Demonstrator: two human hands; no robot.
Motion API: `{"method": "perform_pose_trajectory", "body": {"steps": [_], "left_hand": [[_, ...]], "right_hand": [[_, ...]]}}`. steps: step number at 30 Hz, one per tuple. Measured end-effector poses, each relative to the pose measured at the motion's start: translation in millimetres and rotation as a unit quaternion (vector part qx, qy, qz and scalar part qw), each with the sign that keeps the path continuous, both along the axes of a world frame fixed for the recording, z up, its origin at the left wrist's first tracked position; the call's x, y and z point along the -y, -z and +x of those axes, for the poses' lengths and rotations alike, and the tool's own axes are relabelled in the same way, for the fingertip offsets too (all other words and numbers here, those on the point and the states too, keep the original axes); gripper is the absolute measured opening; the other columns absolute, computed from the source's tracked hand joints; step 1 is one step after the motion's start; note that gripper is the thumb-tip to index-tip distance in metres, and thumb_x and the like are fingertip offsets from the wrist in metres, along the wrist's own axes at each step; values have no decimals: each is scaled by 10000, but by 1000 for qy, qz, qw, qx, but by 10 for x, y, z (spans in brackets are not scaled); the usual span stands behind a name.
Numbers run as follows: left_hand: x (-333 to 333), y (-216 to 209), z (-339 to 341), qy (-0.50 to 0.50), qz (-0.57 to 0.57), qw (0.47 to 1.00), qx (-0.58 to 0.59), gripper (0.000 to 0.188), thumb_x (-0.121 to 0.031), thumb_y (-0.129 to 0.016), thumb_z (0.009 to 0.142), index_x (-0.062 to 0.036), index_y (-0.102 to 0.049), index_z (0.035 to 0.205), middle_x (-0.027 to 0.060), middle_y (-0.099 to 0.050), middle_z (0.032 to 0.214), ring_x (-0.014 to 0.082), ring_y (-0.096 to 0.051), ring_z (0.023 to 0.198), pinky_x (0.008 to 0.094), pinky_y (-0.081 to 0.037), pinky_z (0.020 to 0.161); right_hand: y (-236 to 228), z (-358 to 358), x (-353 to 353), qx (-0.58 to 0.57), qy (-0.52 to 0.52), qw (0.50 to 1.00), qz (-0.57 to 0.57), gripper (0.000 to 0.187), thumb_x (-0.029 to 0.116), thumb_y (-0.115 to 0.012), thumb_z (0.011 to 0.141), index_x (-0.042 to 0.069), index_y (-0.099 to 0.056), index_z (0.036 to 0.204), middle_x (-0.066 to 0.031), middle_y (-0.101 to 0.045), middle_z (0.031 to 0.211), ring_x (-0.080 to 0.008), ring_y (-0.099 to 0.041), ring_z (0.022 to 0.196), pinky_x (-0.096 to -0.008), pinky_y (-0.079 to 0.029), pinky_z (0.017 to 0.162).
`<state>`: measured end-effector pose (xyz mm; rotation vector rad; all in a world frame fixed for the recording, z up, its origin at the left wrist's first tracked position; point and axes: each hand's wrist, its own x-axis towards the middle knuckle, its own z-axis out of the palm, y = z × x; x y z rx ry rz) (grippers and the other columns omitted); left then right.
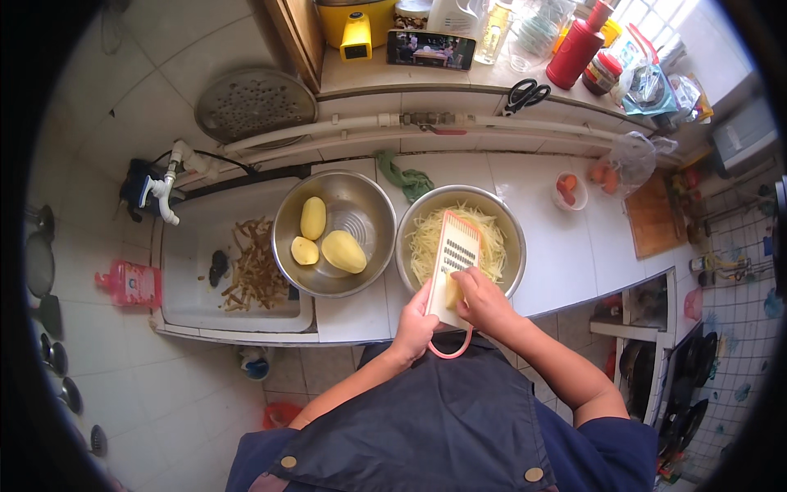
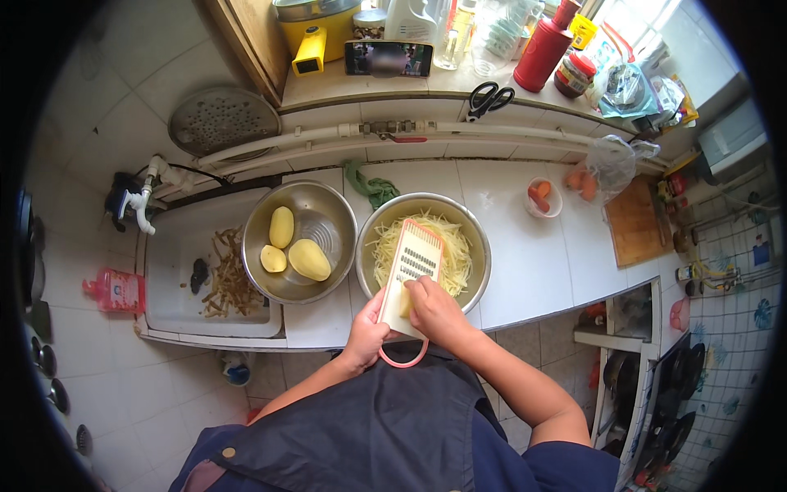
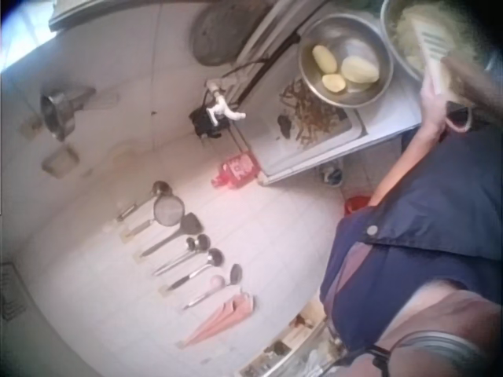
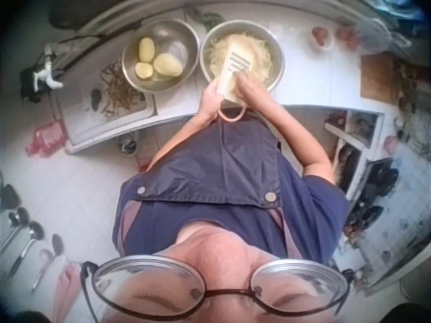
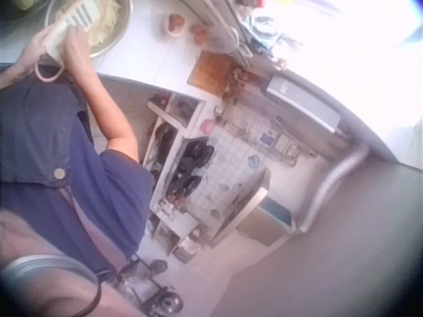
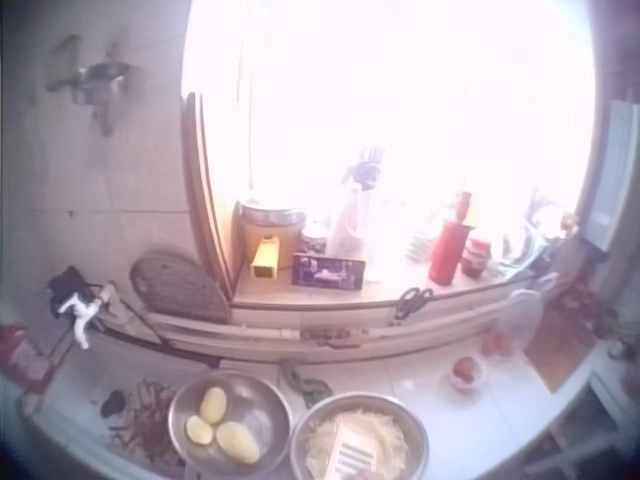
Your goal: The person grates peeled potatoes into a metal bowl using a handheld grater. They pick up potatoes from a second bowl, grate them, and place the remaining pieces back into the bowl.
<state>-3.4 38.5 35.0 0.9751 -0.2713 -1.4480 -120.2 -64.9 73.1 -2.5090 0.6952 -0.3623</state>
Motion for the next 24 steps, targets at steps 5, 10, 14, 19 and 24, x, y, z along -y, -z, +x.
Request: {"method": "perform_pose_trajectory", "body": {"steps": [5,10,14,19,24], "left_hand": [[-11,-83,-9,-15,-44,997,55,688,138,-310,691,49,-214,1367,134,-401,1309,180,-434,1178,276,-360,968],[-21,-74,-14,-10,-64,993,102,690,143,-311,683,63,-218,1362,136,-389,1320,173,-394,1214,264,-295,1006],[-30,-120,9,12,-79,989,121,695,139,-308,682,50,-225,1366,124,-393,1318,154,-393,1208,248,-298,993],[-35,-155,27,19,-59,989,133,689,132,-332,697,35,-228,1372,96,-414,1301,132,-414,1178,231,-306,973],[-47,-67,19,2,-73,986,150,686,109,-331,687,39,-246,1365,107,-441,1279,140,-435,1160,225,-314,960]], "right_hand": [[-87,-11,-23,22,-6,1000,-13,400,15,-596,660,-14,-487,1043,-163,-505,913,-326,-554,811,-385,-474,703],[-33,-63,-102,44,-1,999,-21,425,22,-614,652,-14,-486,1056,-168,-507,946,-327,-544,837,-386,-464,734],[-63,0,27,74,25,996,-34,416,29,-620,650,-6,-493,1045,-166,-506,945,-330,-539,857,-379,-464,739],[112,82,256,70,32,997,-5,406,14,-614,648,-9,-493,1036,-166,-505,946,-333,-537,860,-373,-460,746],[180,219,522,50,27,998,20,368,29,-612,658,5,-507,1010,-165,-509,930,-333,-537,861,-375,-460,743]]}}
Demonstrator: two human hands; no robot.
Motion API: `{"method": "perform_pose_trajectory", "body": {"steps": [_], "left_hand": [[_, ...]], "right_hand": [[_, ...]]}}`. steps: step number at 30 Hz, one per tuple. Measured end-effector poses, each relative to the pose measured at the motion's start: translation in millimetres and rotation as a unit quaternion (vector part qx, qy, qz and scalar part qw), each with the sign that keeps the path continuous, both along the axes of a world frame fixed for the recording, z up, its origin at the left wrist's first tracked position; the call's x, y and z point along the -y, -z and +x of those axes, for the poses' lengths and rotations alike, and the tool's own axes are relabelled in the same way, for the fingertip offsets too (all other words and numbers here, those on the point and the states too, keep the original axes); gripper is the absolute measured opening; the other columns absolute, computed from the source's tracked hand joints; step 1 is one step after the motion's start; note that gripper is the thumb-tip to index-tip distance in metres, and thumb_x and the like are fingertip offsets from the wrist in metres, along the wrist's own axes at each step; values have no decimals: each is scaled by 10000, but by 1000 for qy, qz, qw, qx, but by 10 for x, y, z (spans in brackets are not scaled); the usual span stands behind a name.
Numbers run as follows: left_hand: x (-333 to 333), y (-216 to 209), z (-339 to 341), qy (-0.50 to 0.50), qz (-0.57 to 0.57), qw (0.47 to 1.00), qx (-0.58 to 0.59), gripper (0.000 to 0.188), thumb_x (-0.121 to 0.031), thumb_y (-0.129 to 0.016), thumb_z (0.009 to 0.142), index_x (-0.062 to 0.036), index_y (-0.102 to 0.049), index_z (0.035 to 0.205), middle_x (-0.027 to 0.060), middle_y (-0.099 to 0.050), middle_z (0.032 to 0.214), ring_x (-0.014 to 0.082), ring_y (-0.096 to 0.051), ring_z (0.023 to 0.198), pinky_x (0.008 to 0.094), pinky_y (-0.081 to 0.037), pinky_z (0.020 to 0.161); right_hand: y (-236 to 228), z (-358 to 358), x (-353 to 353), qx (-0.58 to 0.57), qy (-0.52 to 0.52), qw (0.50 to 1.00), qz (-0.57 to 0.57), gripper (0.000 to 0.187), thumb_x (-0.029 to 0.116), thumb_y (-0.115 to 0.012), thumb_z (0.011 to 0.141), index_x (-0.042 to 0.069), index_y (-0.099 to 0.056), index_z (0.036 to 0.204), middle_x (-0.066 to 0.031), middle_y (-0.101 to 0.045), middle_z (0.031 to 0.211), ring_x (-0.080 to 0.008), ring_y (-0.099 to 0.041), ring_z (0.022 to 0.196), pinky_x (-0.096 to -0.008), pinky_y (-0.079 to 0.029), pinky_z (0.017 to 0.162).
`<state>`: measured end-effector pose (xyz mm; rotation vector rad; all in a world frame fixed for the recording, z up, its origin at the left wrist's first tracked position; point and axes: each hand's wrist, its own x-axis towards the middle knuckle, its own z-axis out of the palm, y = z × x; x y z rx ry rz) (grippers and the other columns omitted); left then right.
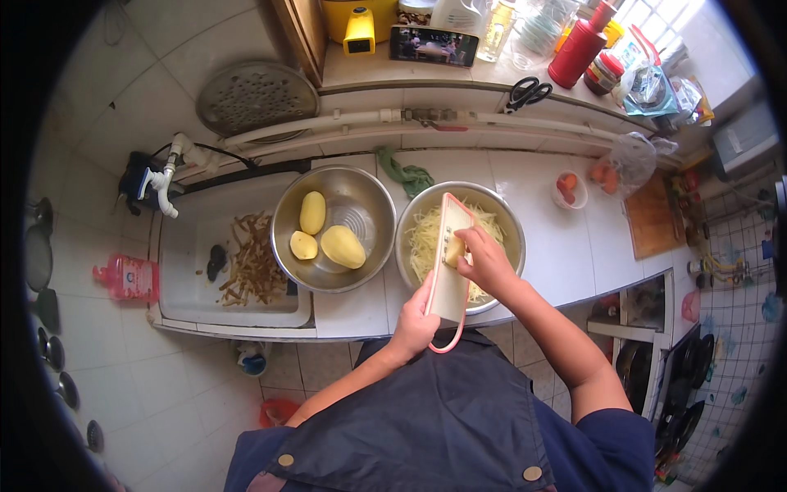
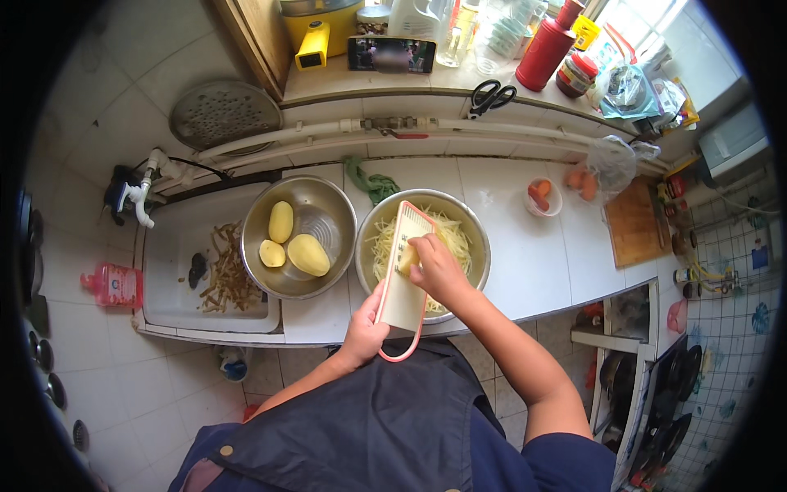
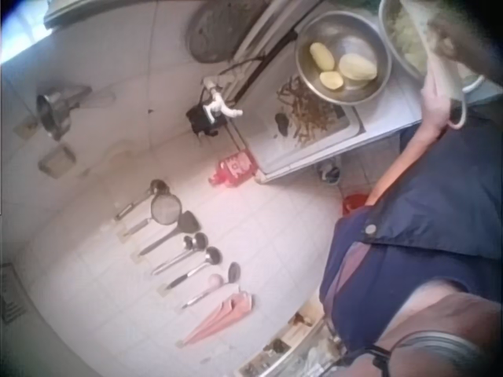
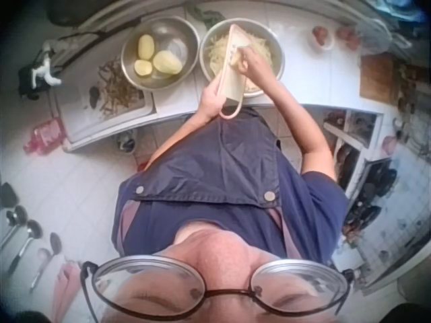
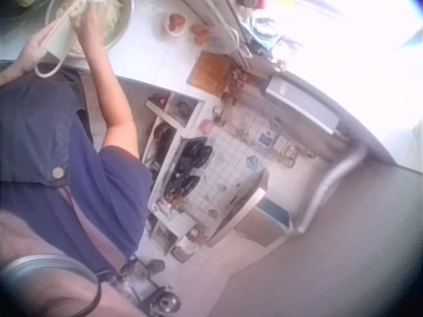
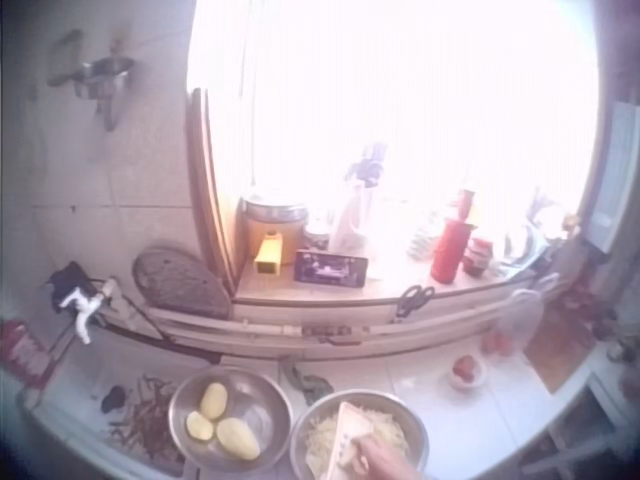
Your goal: The person grates peeled potatoes into a metal bowl using a handheld grater. They pick up potatoes from a second bowl, grate them, and place the remaining pieces back into the bowl.
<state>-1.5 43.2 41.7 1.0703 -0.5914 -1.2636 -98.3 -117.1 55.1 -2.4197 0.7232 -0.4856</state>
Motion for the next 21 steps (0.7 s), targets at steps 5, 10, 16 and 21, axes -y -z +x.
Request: {"method": "perform_pose_trajectory", "body": {"steps": [5,10,16,21], "left_hand": [[-36,-52,-83,23,0,998,51,686,110,-324,684,45,-246,1362,120,-428,1297,153,-411,1190,228,-290,977],[50,26,-38,-18,-10,999,-25,668,120,-319,701,71,-218,1360,135,-396,1321,167,-401,1205,250,-290,996],[48,36,-6,-20,4,998,-59,685,126,-322,696,49,-221,1369,112,-402,1311,149,-418,1178,244,-305,978],[27,-90,-36,40,-3,999,-17,699,135,-318,689,39,-216,1374,113,-390,1327,150,-389,1212,238,-282,993]], "right_hand": [[43,-72,572,-19,90,996,-11,341,70,-626,672,9,-519,990,-159,-519,944,-324,-549,848,-376,-464,754],[-29,-138,271,-28,37,999,14,331,59,-624,673,13,-529,987,-157,-529,934,-322,-554,847,-381,-466,743],[-107,-215,-426,3,-11,998,-55,364,-3,-598,639,-2,-511,993,-156,-512,874,-315,-548,771,-377,-469,682],[-13,-178,-117,-6,49,995,-89,341,-1,-583,651,2,-514,986,-156,-513,866,-334,-542,790,-395,-462,699]]}}
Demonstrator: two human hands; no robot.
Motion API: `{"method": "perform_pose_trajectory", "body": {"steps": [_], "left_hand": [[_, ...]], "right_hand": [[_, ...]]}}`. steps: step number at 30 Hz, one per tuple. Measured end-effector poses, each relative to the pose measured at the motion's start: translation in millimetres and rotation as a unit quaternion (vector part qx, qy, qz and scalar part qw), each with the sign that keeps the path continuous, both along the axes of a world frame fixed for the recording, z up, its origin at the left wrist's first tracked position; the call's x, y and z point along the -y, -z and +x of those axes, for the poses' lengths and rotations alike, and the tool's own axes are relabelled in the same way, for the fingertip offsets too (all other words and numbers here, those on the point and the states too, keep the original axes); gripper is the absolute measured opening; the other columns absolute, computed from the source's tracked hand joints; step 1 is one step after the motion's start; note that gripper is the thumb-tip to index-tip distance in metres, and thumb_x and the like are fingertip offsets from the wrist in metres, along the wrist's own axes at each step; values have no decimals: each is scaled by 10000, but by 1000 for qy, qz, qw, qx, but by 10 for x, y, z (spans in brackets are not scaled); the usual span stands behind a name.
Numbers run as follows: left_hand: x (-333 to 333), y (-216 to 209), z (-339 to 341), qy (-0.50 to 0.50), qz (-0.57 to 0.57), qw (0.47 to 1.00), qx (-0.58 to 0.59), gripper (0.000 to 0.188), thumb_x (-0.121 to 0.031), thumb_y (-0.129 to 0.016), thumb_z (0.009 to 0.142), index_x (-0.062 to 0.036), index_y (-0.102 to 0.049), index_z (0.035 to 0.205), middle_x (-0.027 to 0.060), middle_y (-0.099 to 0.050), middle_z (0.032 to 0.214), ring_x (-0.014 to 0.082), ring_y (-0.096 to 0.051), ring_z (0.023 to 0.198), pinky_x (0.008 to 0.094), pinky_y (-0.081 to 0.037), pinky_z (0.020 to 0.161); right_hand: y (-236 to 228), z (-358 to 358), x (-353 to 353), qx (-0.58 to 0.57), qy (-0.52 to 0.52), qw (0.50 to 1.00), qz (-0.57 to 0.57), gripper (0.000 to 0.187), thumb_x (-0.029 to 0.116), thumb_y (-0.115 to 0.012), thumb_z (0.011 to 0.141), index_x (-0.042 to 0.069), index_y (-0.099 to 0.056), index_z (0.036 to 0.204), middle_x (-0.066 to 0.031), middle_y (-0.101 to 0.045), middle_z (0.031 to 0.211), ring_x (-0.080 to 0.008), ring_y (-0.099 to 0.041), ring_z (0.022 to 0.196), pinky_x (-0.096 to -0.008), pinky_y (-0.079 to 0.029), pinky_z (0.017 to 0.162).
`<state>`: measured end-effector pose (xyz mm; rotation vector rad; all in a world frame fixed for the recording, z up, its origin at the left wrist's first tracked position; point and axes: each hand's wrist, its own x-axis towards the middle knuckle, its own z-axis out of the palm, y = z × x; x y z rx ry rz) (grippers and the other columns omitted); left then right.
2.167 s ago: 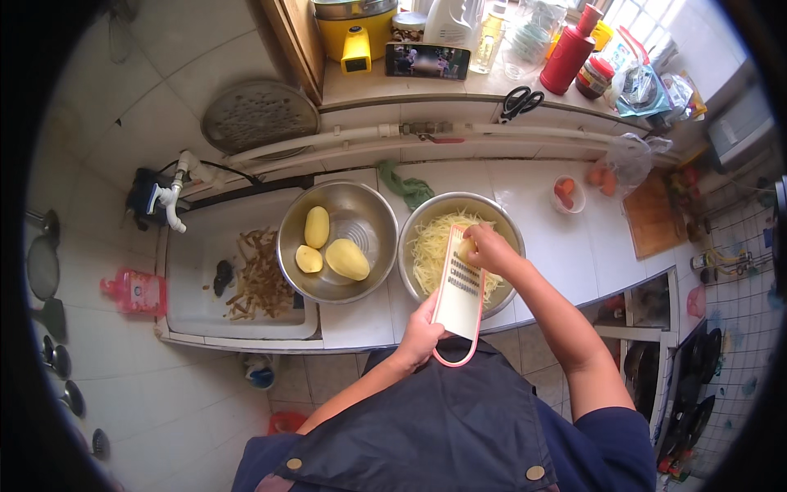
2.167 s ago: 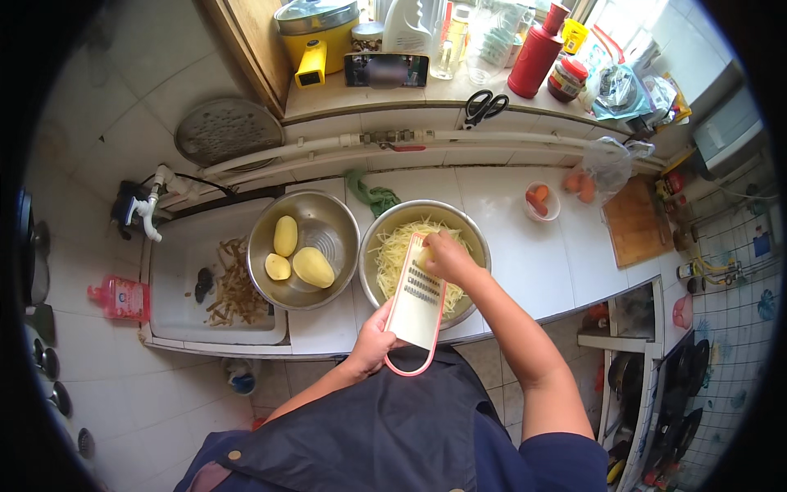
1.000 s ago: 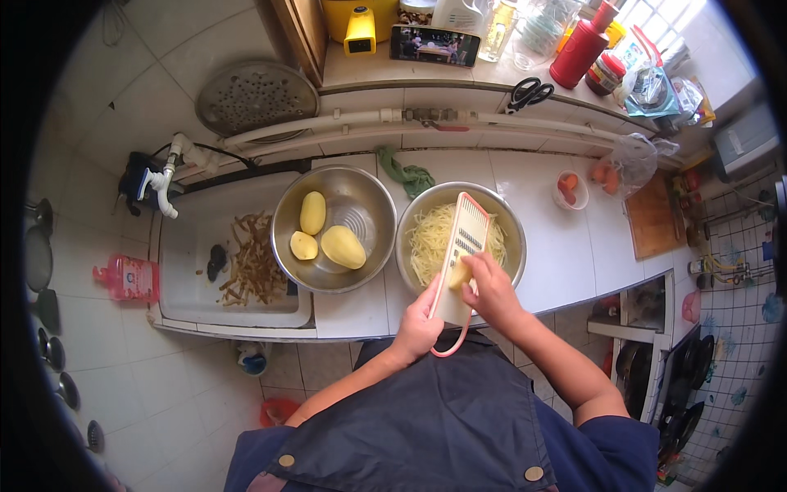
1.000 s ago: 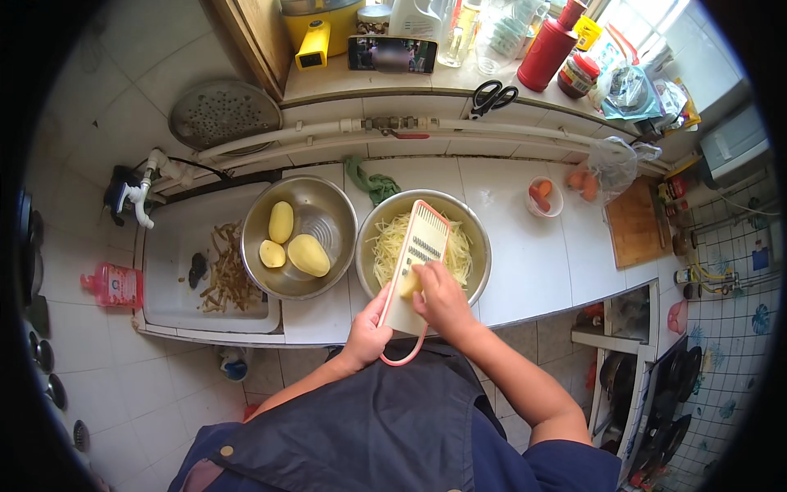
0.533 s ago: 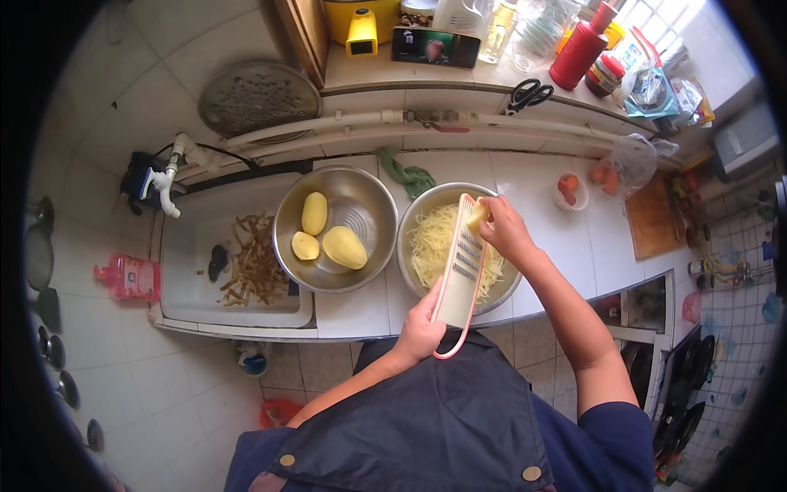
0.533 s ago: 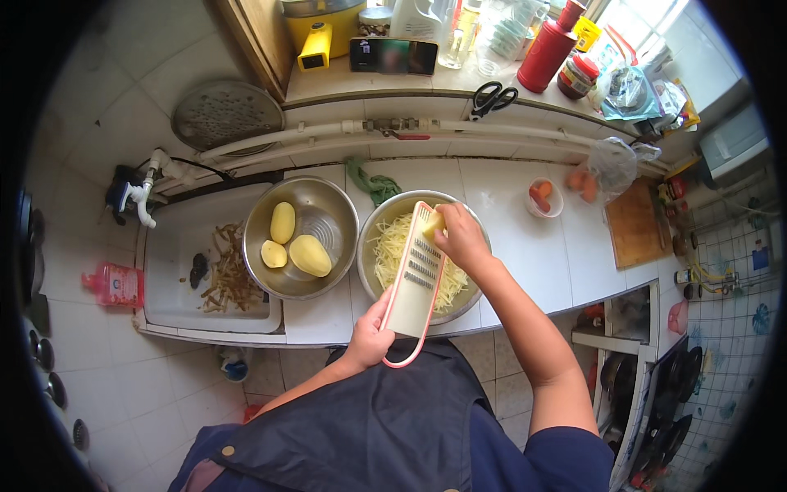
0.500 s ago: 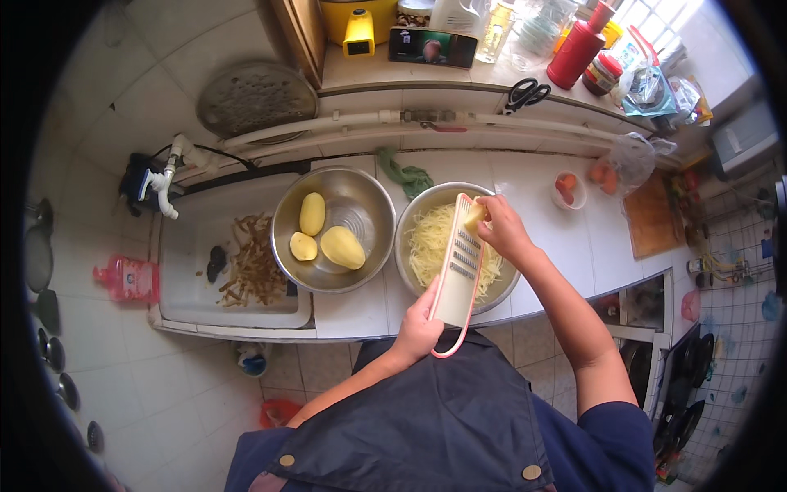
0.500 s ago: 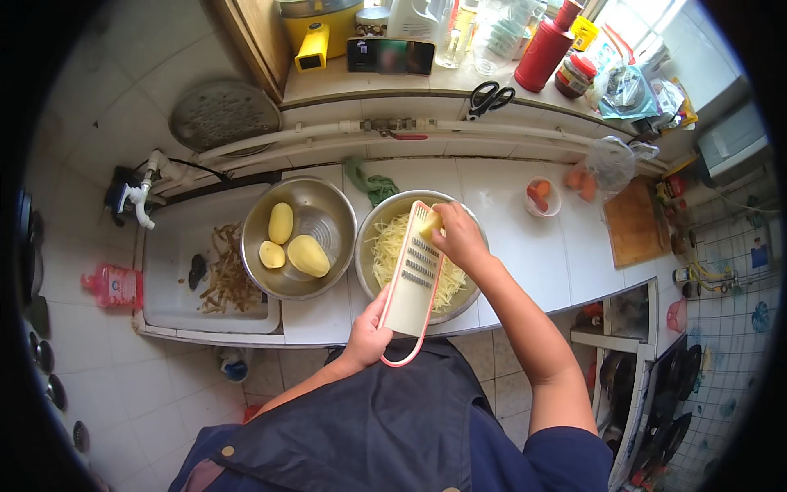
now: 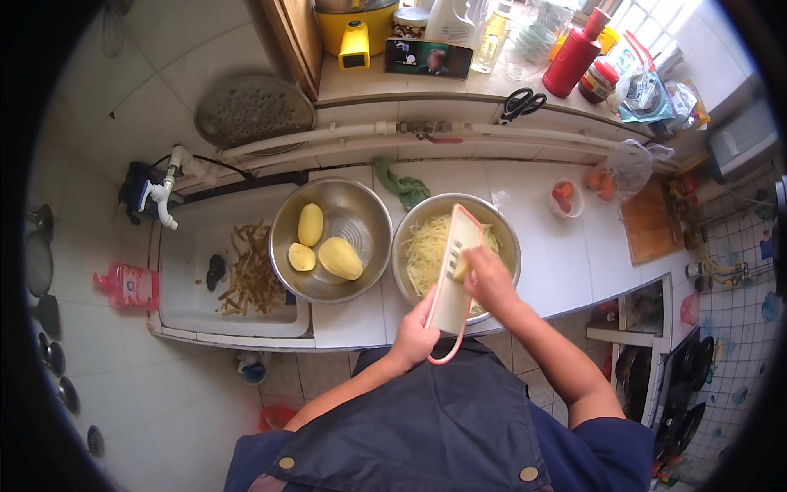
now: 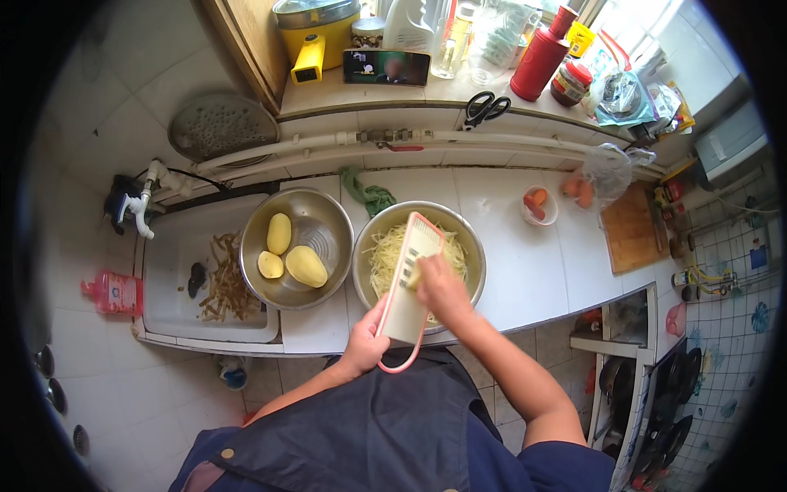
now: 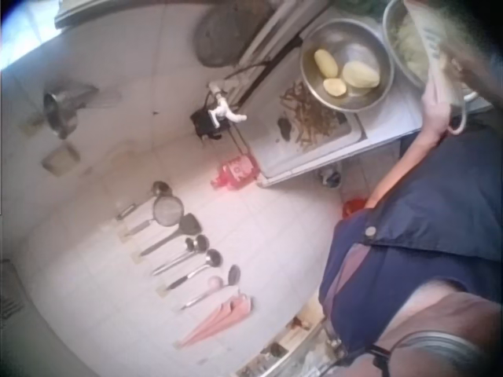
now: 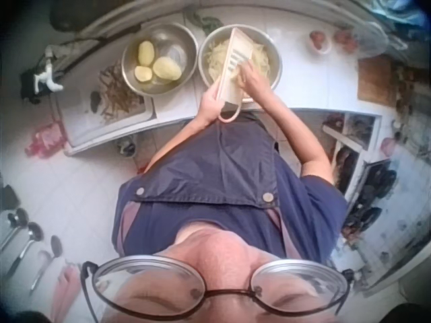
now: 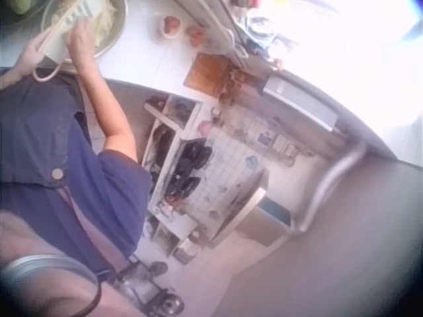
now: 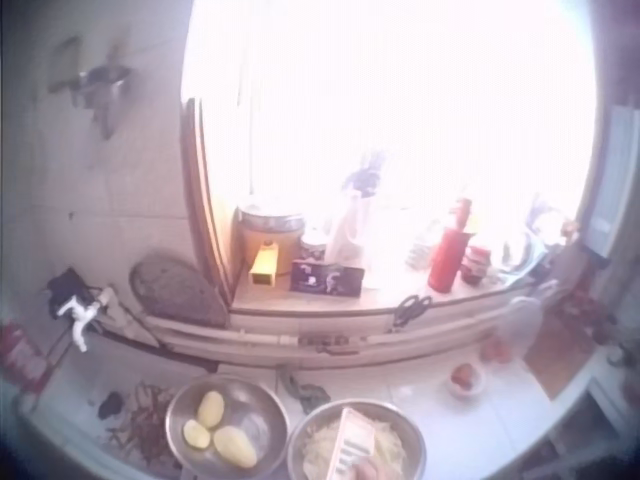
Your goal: The person grates peeled potatoes into a metal bowl using a handheld grater. They pick up potatoes from a second bowl, grate them, and place the remaining pieces back into the bowl.
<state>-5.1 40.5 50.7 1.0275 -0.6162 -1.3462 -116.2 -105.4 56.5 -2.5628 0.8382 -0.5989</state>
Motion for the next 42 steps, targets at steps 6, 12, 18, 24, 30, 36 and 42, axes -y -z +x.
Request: {"method": "perform_pose_trajectory", "body": {"steps": [6,12,18,24,30,36,42], "left_hand": [[-13,128,-53,6,8,1000,0,687,144,-344,708,34,-214,1374,111,-397,1324,155,-410,1196,253,-326,977],[26,118,-4,-45,30,998,-27,676,124,-326,687,77,-229,1354,131,-393,1323,153,-392,1209,243,-290,992],[18,151,9,-44,25,999,-19,688,121,-348,689,58,-227,1363,118,-414,1303,143,-419,1177,214,-312,953],[-16,71,-42,-10,8,1000,9,683,94,-366,699,41,-237,1367,114,-445,1280,138,-442,1151,211,-312,946],[3,70,-50,24,-10,999,20,625,87,-417,790,45,-195,1373,105,-393,1330,137,-403,1192,249,-306,988],[-30,129,-30,-6,-8,1000,-12,630,111,-368,764,54,-197,1368,124,-390,1331,155,-396,1209,264,-292,1007],[-43,86,-43,-6,-13,1000,11,653,118,-331,736,53,-193,1371,129,-366,1346,160,-368,1231,265,-271,1019]], "right_hand": [[82,15,606,-19,17,999,28,328,16,-590,667,14,-517,987,-156,-526,940,-340,-544,837,-384,-460,728],[-66,21,230,-5,-82,996,39,341,26,-633,645,20,-533,970,-147,-540,914,-310,-556,827,-367,-469,715],[-52,-41,-311,-10,-79,997,5,356,-7,-607,626,-12,-527,972,-162,-527,893,-320,-555,803,-384,-469,701],[48,-25,159,8,-21,999,-41,316,-9,-583,658,-1,-528,969,-163,-530,891,-333,-546,805,-390,-459,705],[92,-48,659,-29,5,1000,-6,331,-2,-579,686,6,-513,1011,-165,-535,922,-333,-553,823,-368,-471,731],[61,-67,571,8,-17,984,179,355,42,-602,765,1,-500,1103,-107,-548,908,-204,-574,782,-297,-476,713],[28,-5,610,90,141,830,532,442,198,-682,777,-20,-490,1111,-27,-555,820,-89,-527,672,-216,-422,585]]}}
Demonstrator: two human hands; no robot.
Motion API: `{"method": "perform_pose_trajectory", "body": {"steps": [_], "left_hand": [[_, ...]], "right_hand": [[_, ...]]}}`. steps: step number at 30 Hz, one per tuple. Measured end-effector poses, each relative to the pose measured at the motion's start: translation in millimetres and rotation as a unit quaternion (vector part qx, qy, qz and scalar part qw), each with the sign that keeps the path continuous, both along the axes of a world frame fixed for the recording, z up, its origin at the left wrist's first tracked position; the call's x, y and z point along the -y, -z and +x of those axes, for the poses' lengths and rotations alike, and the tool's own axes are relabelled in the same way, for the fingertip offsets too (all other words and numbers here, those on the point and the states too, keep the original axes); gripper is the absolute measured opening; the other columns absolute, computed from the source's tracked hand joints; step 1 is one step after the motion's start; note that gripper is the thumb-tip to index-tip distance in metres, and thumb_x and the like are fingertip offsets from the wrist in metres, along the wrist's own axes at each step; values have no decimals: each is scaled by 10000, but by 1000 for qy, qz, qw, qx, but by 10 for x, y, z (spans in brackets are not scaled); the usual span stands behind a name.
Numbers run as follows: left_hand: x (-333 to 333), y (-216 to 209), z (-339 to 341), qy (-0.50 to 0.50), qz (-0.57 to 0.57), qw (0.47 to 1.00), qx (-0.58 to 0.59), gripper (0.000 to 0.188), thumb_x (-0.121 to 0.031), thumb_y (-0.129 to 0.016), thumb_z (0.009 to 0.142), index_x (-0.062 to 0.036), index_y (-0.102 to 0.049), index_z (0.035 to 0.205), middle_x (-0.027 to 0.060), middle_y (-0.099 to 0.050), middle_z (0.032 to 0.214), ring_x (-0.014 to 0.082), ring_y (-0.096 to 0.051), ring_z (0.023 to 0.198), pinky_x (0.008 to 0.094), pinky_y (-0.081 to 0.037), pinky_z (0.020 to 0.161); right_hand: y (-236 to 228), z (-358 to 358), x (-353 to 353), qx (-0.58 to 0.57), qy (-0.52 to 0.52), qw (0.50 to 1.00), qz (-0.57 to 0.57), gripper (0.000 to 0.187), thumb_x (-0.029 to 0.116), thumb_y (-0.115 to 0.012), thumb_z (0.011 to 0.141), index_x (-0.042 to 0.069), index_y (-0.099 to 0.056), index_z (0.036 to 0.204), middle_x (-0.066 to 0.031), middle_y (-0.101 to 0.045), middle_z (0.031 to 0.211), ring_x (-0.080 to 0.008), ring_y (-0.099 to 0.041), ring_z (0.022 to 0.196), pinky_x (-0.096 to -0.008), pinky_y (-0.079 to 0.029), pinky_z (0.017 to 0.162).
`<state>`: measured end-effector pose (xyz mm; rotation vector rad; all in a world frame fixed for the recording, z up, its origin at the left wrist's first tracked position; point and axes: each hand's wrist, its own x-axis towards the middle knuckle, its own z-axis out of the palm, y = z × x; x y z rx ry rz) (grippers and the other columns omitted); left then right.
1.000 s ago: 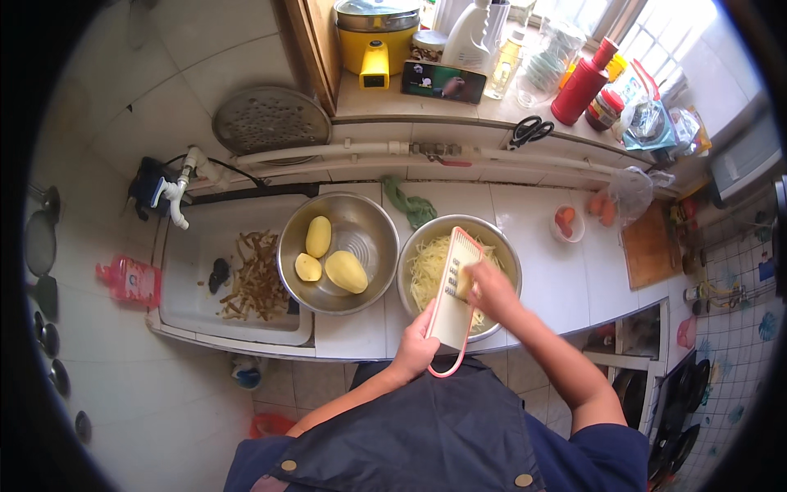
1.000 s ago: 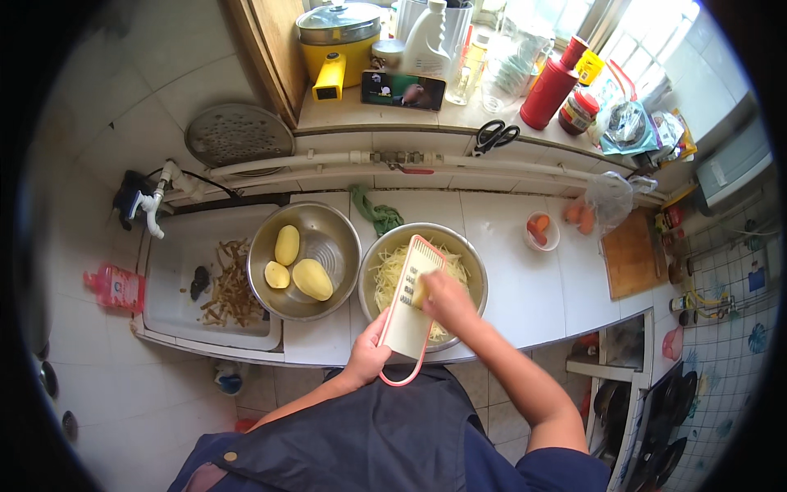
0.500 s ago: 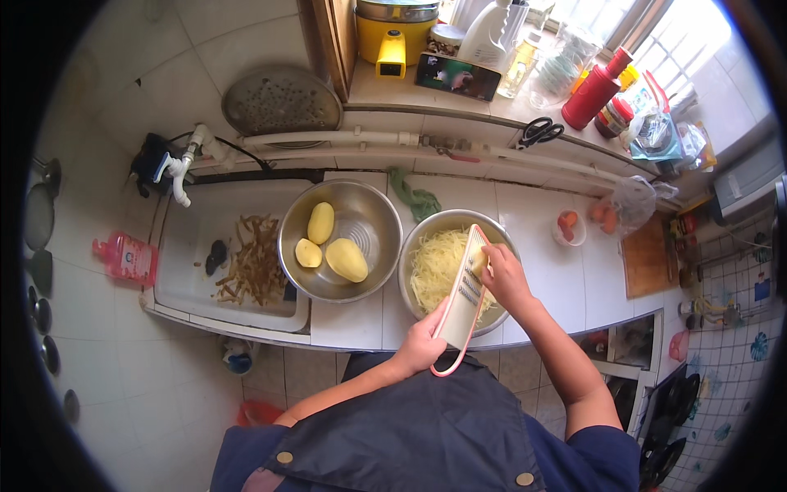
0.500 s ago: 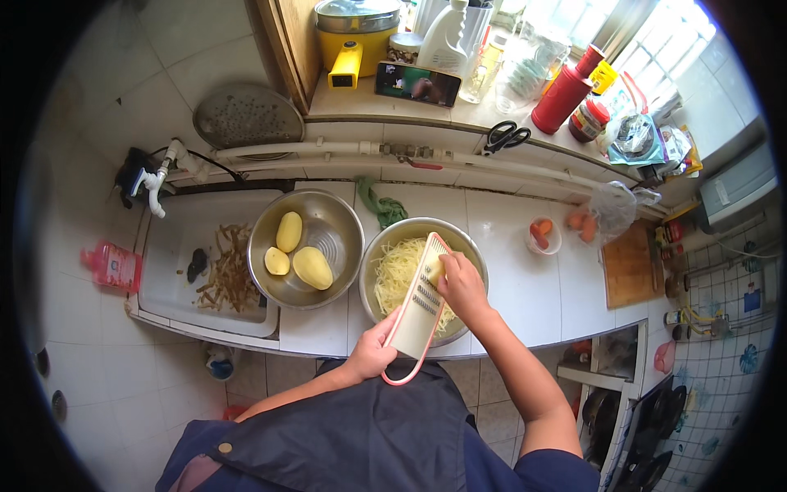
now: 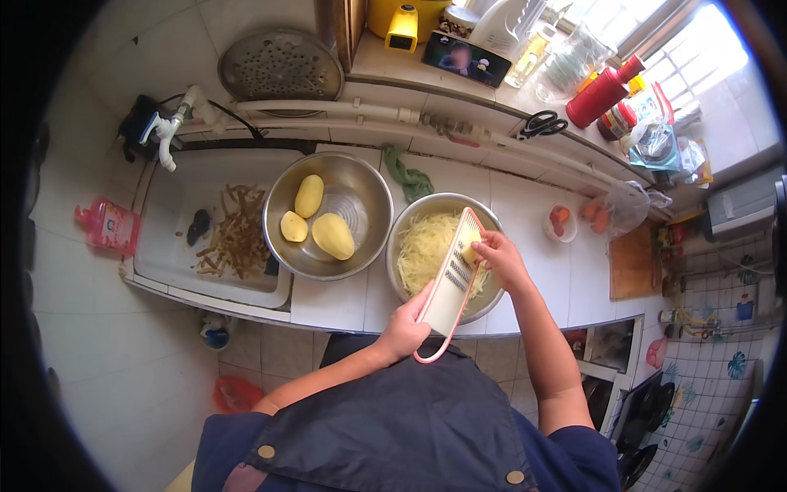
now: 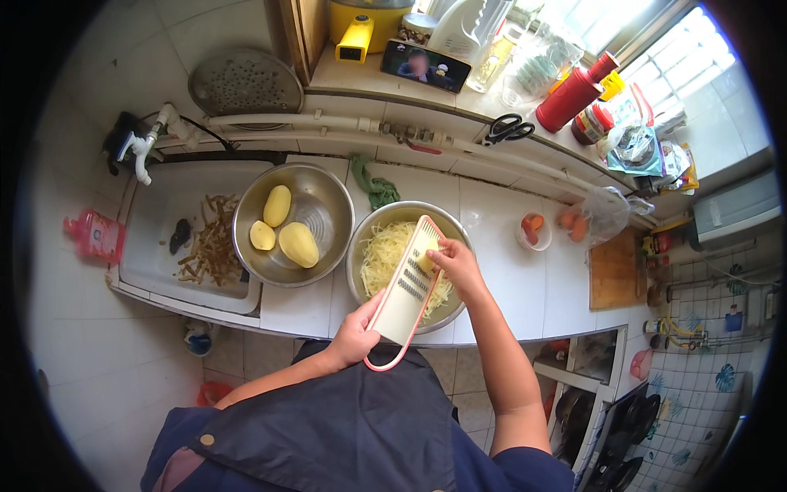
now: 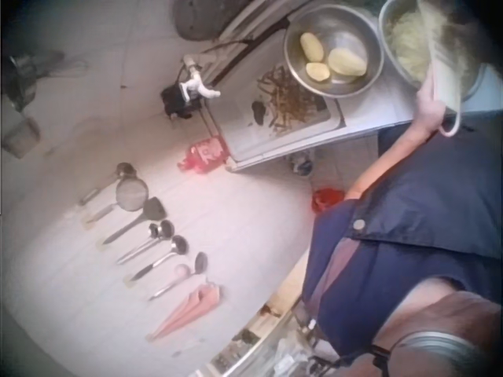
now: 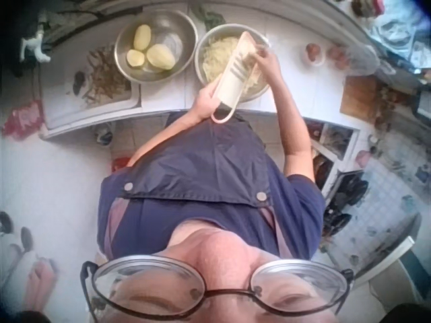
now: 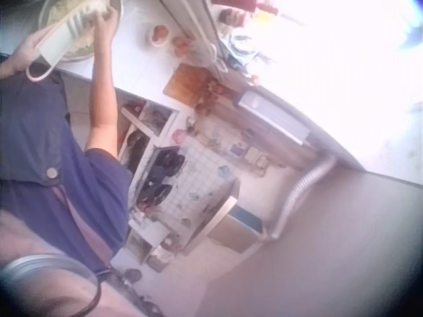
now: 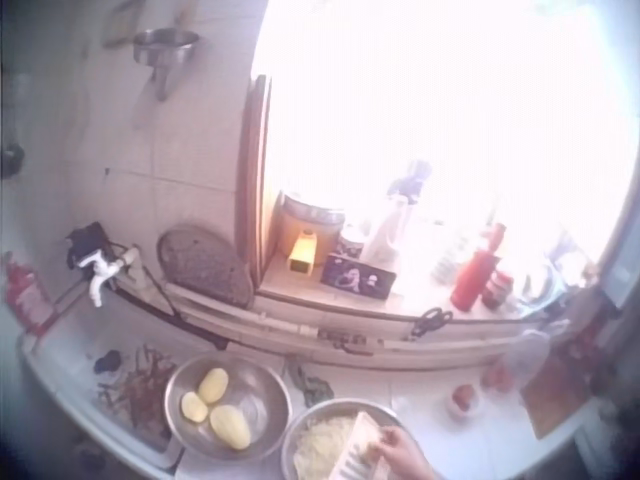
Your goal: The person grates peeled potatoes into a metal bowl using a handheld grater. They pick up potatoes from a second bowl, grate them, and place the remaining pieces back into the bowl.
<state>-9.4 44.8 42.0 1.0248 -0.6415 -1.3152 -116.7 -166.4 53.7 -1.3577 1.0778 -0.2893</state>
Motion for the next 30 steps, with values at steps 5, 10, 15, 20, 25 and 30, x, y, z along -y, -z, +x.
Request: {"method": "perform_pose_trajectory", "body": {"steps": [5,10,15,20,25,30], "left_hand": [[28,-34,-10,-25,-1,1000,17,676,92,-348,703,50,-226,1366,147,-420,1310,148,-417,1186,230,-301,975],[33,43,-29,-33,-2,999,20,675,94,-346,702,52,-226,1365,147,-411,1316,151,-412,1191,227,-298,976],[53,-6,-3,-66,-7,997,-32,682,112,-333,697,53,-217,1367,142,-396,1326,153,-412,1192,233,-308,976],[65,-20,17,-96,-20,994,-53,692,128,-318,692,53,-204,1370,144,-403,1317,154,-415,1186,237,-317,971],[72,-11,-6,-101,-29,994,-12,692,115,-323,689,46,-219,1369,156,-424,1303,157,-433,1173,235,-327,962],[60,51,-53,-106,-27,993,41,663,89,-348,691,29,-291,1349,155,-475,1269,142,-467,1135,230,-347,942]], "right_hand": [[-35,80,0,-42,26,997,52,427,274,-710,751,23,-458,989,-24,-551,759,-65,-487,565,-212,-365,454],[-151,250,-241,32,85,996,-12,314,162,-612,834,3,-430,1035,-48,-552,782,-53,-471,552,-190,-354,420],[-42,102,-583,77,38,981,-176,328,37,-552,823,-50,-425,1114,-103,-567,938,-98,-556,746,-208,-453,624],[-44,-74,-1219,115,79,989,-48,315,46,-600,823,-61,-448,1076,-90,-576,906,-68,-548,732,-176,-442,601],[-106,-76,-1174,66,103,992,41,204,120,-574,858,-42,-517,968,-44,-599,792,-52,-526,646,-169,-413,569],[-37,-160,-1132,35,45,998,2,193,102,-541,847,-43,-478,958,-50,-592,768,-49,-513,637,-186,-410,562]]}}
